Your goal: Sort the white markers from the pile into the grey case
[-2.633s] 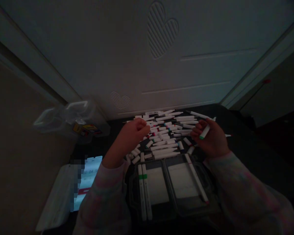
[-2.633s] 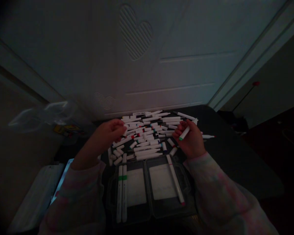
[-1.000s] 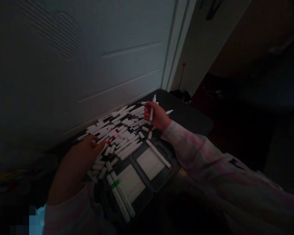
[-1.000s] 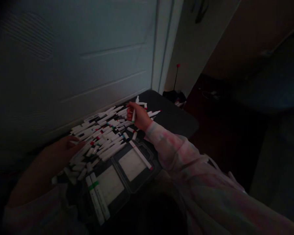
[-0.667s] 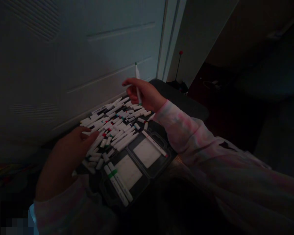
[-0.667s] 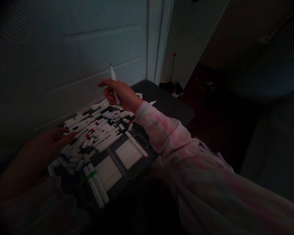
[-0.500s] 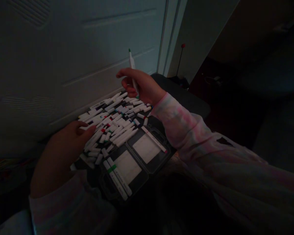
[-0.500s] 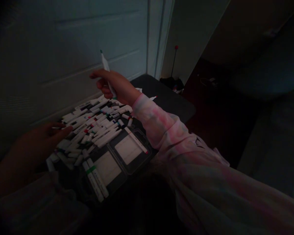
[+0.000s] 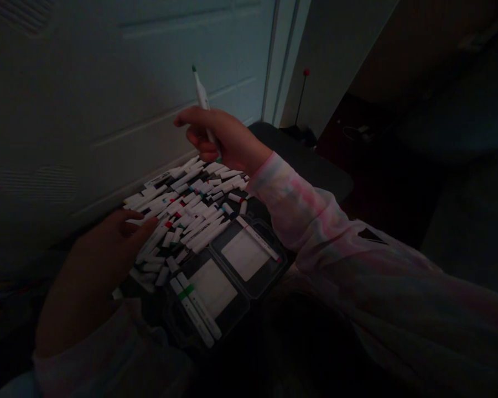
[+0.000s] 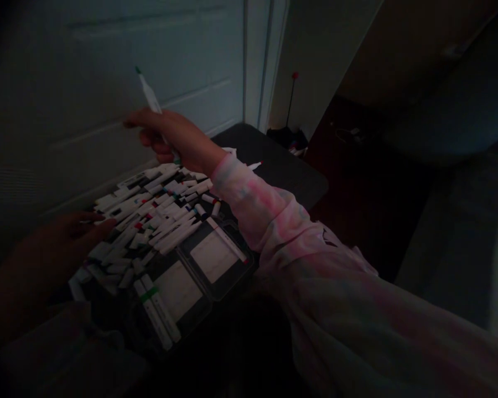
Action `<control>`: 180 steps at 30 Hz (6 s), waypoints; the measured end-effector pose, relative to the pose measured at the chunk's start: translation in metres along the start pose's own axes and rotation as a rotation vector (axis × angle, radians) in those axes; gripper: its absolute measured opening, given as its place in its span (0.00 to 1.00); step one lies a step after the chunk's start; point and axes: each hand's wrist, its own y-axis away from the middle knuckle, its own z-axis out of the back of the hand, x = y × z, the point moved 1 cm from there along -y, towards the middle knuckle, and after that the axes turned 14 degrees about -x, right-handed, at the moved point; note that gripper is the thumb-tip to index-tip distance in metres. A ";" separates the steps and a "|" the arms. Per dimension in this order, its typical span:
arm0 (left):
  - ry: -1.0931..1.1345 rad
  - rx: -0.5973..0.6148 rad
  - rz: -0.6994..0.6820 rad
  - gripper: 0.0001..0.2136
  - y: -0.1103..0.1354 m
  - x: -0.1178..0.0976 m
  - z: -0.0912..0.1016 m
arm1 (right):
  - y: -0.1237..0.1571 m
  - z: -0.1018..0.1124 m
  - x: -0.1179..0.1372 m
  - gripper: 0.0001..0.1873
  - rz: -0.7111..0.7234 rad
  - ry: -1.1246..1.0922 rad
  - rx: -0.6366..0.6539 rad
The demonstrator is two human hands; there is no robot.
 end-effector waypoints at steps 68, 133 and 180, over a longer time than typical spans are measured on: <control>0.256 -0.090 -0.043 0.19 0.015 0.000 0.006 | 0.025 -0.017 0.002 0.10 -0.129 0.242 0.502; 0.345 -0.193 0.044 0.17 0.018 0.018 0.022 | -0.005 -0.015 -0.033 0.05 -0.332 0.136 0.252; 0.373 -0.358 0.170 0.16 0.022 0.026 0.034 | 0.003 -0.014 -0.069 0.18 0.158 1.545 0.686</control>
